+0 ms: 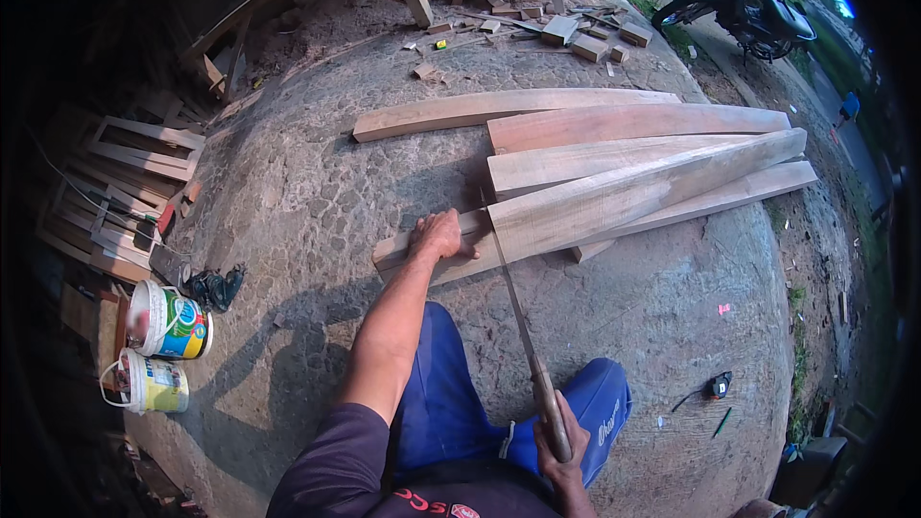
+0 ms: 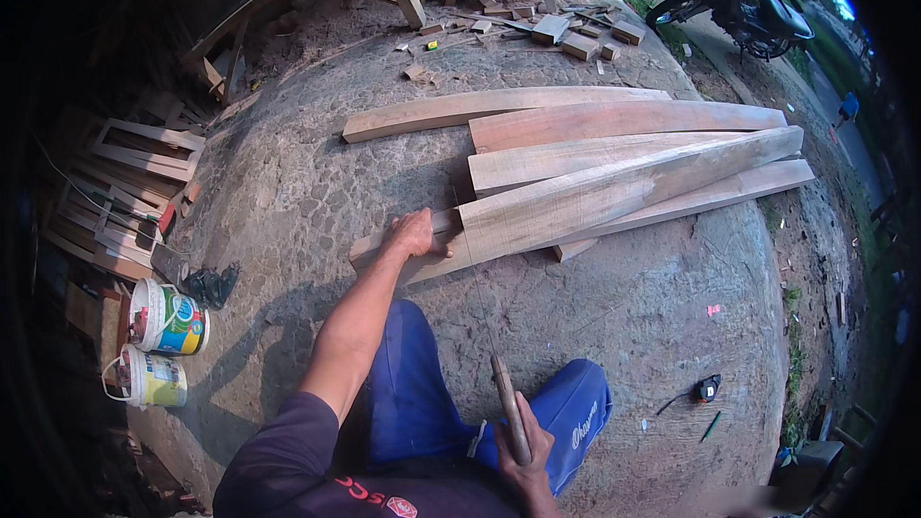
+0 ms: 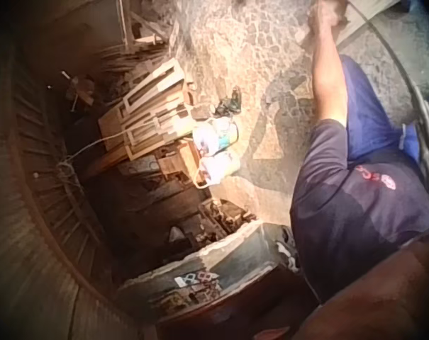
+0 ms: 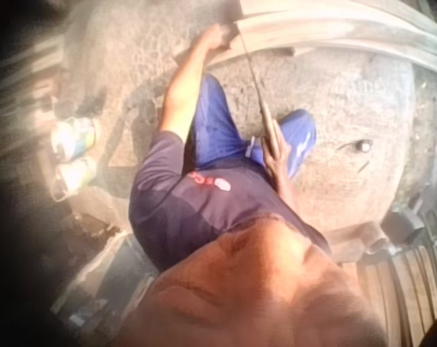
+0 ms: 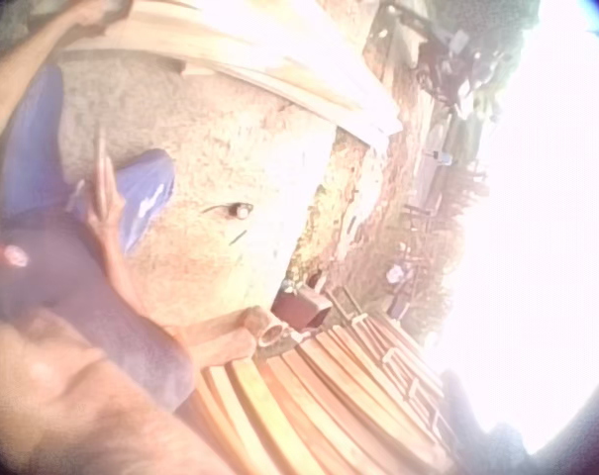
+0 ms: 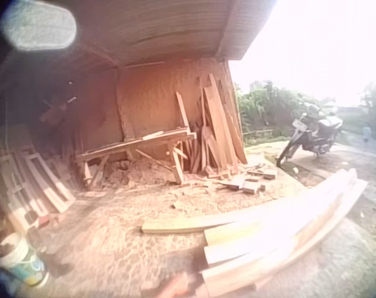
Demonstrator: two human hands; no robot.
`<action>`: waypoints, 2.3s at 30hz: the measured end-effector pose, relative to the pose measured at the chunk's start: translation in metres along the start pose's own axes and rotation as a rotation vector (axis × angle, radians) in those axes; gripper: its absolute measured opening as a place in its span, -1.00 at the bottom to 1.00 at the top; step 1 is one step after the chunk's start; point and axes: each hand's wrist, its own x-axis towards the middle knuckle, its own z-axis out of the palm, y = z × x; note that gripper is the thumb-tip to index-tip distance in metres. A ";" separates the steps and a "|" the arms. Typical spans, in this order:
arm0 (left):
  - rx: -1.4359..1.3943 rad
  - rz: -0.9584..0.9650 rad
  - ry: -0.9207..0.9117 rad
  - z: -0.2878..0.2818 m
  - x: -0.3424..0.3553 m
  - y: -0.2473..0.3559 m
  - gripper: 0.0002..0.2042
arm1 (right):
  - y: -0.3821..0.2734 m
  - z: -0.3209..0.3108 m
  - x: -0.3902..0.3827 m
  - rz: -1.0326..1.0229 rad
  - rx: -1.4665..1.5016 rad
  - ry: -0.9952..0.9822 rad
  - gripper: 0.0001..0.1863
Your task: The person sits on the ground and uses a hand saw to cut wooden planks. They measure the wood with a tape measure and mark it with a pencil before sawing through the planks.
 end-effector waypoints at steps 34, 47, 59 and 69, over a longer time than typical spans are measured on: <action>0.044 0.066 0.165 0.018 -0.026 0.004 0.06 | 0.023 0.056 0.117 0.019 0.024 0.009 -0.33; 0.013 0.036 0.062 0.019 0.011 -0.008 -0.06 | 0.006 -0.004 -0.016 -0.115 -0.029 0.020 -0.29; -0.035 0.039 -0.048 -0.006 -0.010 0.005 -0.03 | 0.017 -0.003 0.000 0.080 -0.054 -0.029 -0.29; 0.096 0.095 0.257 0.049 -0.036 -0.001 0.08 | 0.048 0.108 0.228 0.050 -0.082 -0.062 -0.34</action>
